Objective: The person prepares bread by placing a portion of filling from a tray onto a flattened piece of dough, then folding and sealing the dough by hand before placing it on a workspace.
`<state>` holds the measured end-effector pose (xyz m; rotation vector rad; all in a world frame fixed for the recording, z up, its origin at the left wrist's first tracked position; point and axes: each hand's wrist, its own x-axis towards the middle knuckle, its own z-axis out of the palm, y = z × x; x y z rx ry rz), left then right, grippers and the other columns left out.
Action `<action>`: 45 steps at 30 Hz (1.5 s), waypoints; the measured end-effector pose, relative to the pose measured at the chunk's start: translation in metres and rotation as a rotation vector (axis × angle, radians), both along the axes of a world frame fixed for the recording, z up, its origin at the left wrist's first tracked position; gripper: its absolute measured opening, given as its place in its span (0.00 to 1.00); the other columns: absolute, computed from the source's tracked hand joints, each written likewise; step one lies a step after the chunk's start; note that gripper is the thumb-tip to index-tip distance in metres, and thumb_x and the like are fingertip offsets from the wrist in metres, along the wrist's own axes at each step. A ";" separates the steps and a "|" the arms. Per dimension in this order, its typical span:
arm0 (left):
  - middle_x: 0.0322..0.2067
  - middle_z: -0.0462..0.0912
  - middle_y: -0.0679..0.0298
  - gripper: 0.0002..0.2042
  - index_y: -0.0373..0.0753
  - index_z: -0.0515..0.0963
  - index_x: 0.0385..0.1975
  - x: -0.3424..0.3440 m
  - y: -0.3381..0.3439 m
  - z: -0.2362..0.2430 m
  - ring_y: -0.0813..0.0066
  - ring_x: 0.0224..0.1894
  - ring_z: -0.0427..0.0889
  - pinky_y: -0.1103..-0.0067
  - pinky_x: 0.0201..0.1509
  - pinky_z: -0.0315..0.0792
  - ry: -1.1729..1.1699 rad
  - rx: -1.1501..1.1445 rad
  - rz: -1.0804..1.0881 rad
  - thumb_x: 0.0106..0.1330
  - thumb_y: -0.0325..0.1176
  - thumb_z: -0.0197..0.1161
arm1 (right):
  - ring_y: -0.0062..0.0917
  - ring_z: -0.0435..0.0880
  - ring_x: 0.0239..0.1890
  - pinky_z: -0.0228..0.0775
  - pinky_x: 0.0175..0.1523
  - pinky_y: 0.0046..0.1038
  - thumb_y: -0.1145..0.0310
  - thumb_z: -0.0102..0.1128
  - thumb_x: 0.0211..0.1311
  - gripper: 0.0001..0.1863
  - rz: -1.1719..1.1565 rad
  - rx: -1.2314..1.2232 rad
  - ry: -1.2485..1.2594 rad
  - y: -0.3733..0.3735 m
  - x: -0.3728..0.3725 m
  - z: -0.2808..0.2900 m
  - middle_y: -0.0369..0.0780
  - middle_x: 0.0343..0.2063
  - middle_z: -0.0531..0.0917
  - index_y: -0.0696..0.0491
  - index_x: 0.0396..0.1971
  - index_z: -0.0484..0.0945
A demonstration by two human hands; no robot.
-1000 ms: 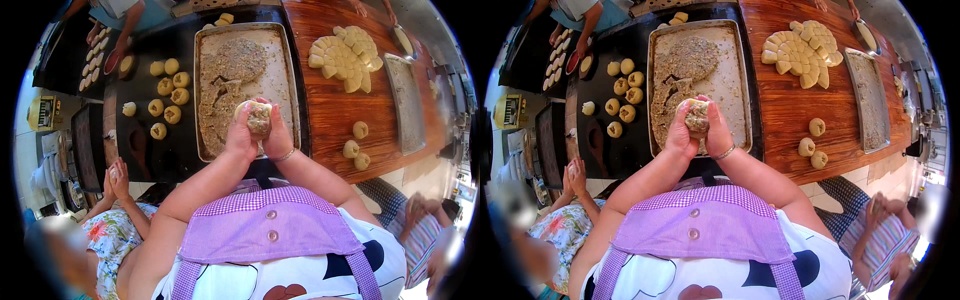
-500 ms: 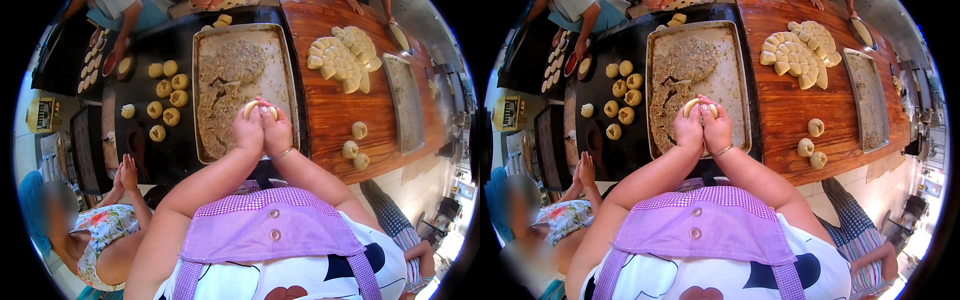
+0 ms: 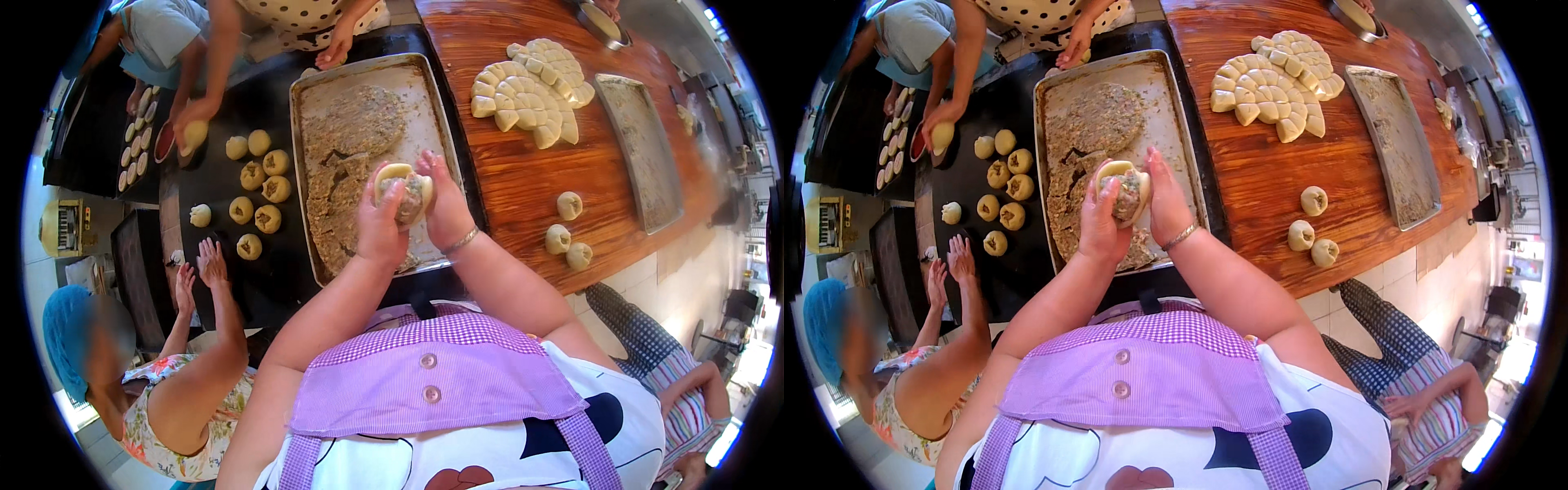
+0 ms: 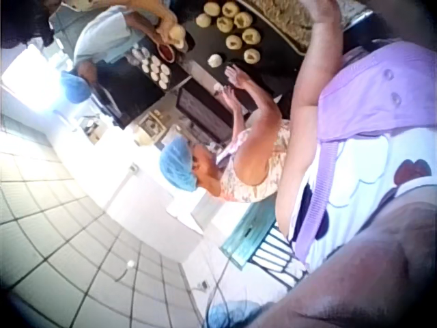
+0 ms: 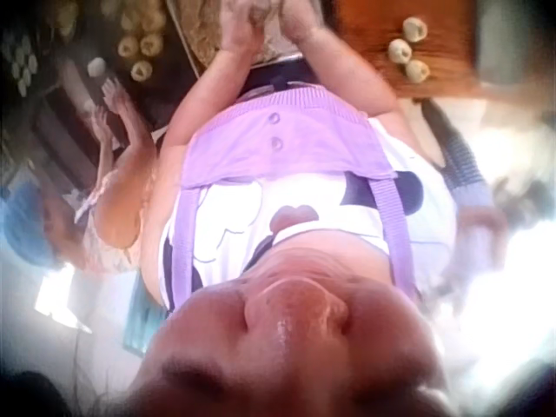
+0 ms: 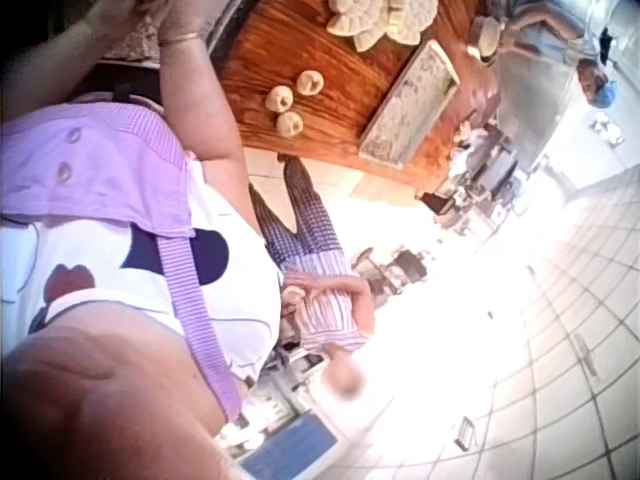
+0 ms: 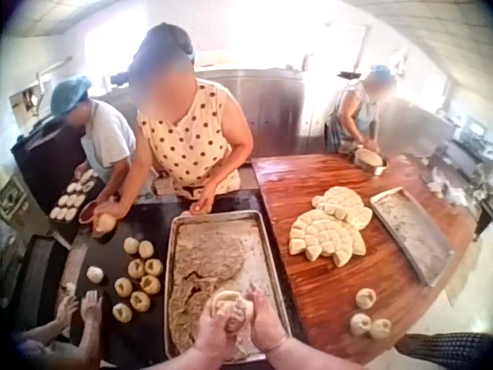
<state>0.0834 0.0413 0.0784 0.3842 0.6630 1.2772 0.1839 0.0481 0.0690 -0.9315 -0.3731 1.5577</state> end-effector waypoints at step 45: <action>0.56 0.71 0.55 0.22 0.36 0.64 0.60 0.006 -0.003 0.016 0.61 0.58 0.73 0.67 0.62 0.69 0.124 0.197 -0.224 0.74 0.44 0.50 | 0.23 0.77 0.49 0.71 0.54 0.27 0.49 0.65 0.60 0.32 -0.199 0.310 -0.640 -0.008 -0.002 -0.010 0.40 0.47 0.79 0.56 0.56 0.70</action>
